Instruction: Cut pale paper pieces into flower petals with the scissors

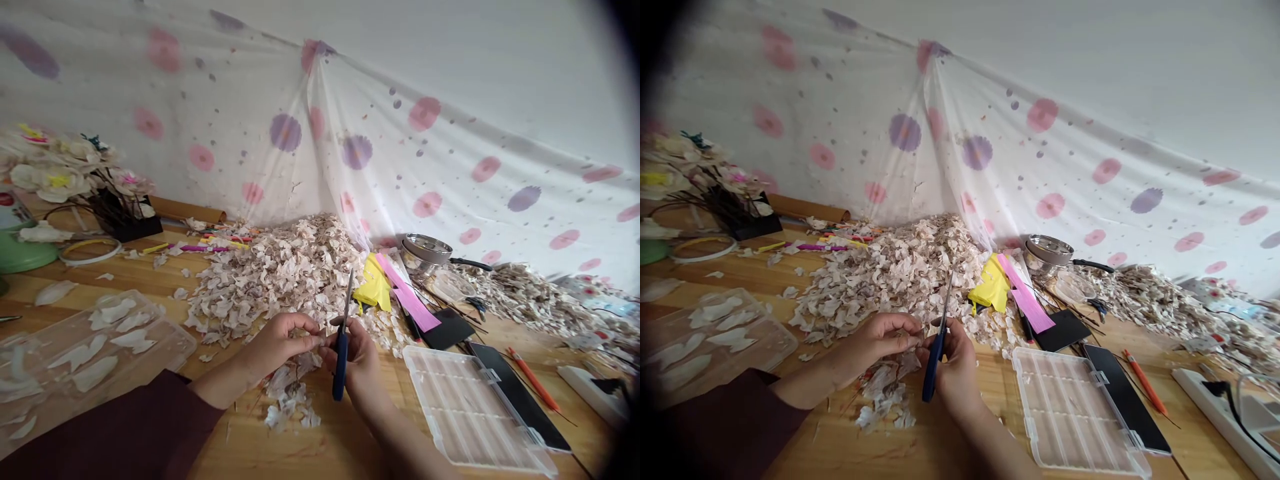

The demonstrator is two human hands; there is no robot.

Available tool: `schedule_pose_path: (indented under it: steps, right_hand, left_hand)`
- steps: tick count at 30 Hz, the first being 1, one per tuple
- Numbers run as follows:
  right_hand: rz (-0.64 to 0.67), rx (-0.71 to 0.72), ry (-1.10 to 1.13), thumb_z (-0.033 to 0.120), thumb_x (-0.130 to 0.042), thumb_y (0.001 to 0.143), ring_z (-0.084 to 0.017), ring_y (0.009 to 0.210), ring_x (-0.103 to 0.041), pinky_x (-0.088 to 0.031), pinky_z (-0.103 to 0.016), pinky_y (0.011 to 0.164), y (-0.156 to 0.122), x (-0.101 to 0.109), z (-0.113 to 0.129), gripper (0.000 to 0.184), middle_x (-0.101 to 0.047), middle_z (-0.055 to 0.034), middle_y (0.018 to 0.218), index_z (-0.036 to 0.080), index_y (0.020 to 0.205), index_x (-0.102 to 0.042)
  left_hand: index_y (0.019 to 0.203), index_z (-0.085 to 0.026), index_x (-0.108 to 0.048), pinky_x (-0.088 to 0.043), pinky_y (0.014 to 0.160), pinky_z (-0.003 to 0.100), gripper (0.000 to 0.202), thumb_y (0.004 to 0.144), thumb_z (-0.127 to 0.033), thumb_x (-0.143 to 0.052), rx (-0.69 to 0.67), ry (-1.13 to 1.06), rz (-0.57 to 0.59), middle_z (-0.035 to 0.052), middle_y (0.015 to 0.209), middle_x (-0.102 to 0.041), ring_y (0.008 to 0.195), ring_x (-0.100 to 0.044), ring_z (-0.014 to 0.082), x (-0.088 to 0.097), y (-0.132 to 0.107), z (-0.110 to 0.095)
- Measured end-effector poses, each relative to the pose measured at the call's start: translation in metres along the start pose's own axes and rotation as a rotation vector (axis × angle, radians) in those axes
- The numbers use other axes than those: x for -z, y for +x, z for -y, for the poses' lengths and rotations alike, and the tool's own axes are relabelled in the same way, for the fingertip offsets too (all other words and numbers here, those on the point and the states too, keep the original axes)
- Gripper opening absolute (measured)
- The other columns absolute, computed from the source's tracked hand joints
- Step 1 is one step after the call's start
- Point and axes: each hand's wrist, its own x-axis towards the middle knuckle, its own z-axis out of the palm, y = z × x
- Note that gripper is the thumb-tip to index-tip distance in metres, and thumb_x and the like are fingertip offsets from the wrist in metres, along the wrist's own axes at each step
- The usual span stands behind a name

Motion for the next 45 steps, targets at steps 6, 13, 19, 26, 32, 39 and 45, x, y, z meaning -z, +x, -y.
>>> schedule_pose_path:
  steps: [6,13,19,26,32,39,45]
  right_hand:
    - [0.1,0.079,-0.192,0.041,-0.079,0.066,-0.009,0.05,-0.029,-0.022,-0.022,0.047,-0.001,0.007,0.001,0.038,-0.039,0.0097,0.055,0.021,0.085,-0.053]
    - [0.209,0.07,-0.494,0.037,-0.076,0.068,-0.011,0.056,-0.033,-0.025,-0.023,0.05,-0.016,-0.001,0.011,0.03,-0.042,0.0068,0.06,0.021,0.076,-0.052]
    - [0.145,0.144,-0.69,0.035,-0.074,0.068,-0.014,0.059,-0.041,-0.029,-0.024,0.052,-0.023,-0.001,0.015,0.025,-0.051,0.0025,0.067,0.021,0.08,-0.057]
    - [0.194,0.163,-0.718,0.042,-0.074,0.07,-0.016,0.061,-0.043,-0.033,-0.025,0.055,-0.019,0.0,0.011,0.03,-0.052,0.002,0.067,0.021,0.087,-0.062]
    - [0.219,0.186,-0.644,0.046,-0.074,0.073,-0.018,0.07,-0.046,-0.037,-0.025,0.061,-0.017,0.002,0.007,0.033,-0.056,-0.0001,0.072,0.02,0.092,-0.063]
    - [0.373,-0.005,-0.218,0.072,-0.064,0.07,-0.013,0.061,-0.041,-0.035,-0.024,0.056,-0.018,-0.003,0.009,0.061,-0.05,0.0019,0.073,0.022,0.105,-0.061]
    - [0.392,-0.056,-0.12,0.073,-0.064,0.07,-0.01,0.055,-0.039,-0.031,-0.023,0.05,-0.019,0.0,-0.005,0.072,-0.046,0.0029,0.071,0.019,0.117,-0.052]
  left_hand:
    - [0.074,-0.02,-0.071,-0.041,0.086,0.034,0.015,0.07,-0.034,-0.07,0.003,-0.133,-0.095,0.0028,0.086,-0.072,0.089,-0.062,0.0227,0.015,0.005,-0.003]
    - [0.08,-0.02,-0.073,-0.041,0.087,0.035,0.017,0.067,-0.031,-0.071,-0.068,-0.311,-0.259,0.0028,0.083,-0.071,0.087,-0.061,0.0217,0.023,0.007,-0.004]
    - [0.081,-0.02,-0.073,-0.041,0.087,0.034,0.016,0.069,-0.03,-0.07,-0.148,-0.379,-0.256,0.0031,0.085,-0.07,0.088,-0.06,0.0211,0.02,0.005,-0.006]
    - [0.082,-0.02,-0.073,-0.039,0.096,0.037,0.019,0.068,-0.032,-0.07,-0.151,-0.377,-0.26,0.0061,0.098,-0.071,0.107,-0.058,0.0269,0.019,0.005,-0.005]
    - [0.084,-0.019,-0.073,-0.042,0.091,0.037,0.022,0.067,-0.032,-0.071,-0.097,-0.361,-0.244,0.0075,0.101,-0.071,0.103,-0.059,0.0269,0.017,0.005,-0.005]
    - [0.079,-0.019,-0.072,-0.037,0.095,0.037,0.015,0.069,-0.03,-0.067,-0.113,-0.285,-0.169,0.0047,0.096,-0.07,0.108,-0.056,0.0275,0.018,0.006,-0.005]
    - [0.078,-0.019,-0.071,-0.036,0.093,0.034,0.013,0.069,-0.028,-0.066,-0.115,-0.264,-0.139,0.0035,0.093,-0.069,0.108,-0.056,0.0264,0.018,0.005,-0.005]
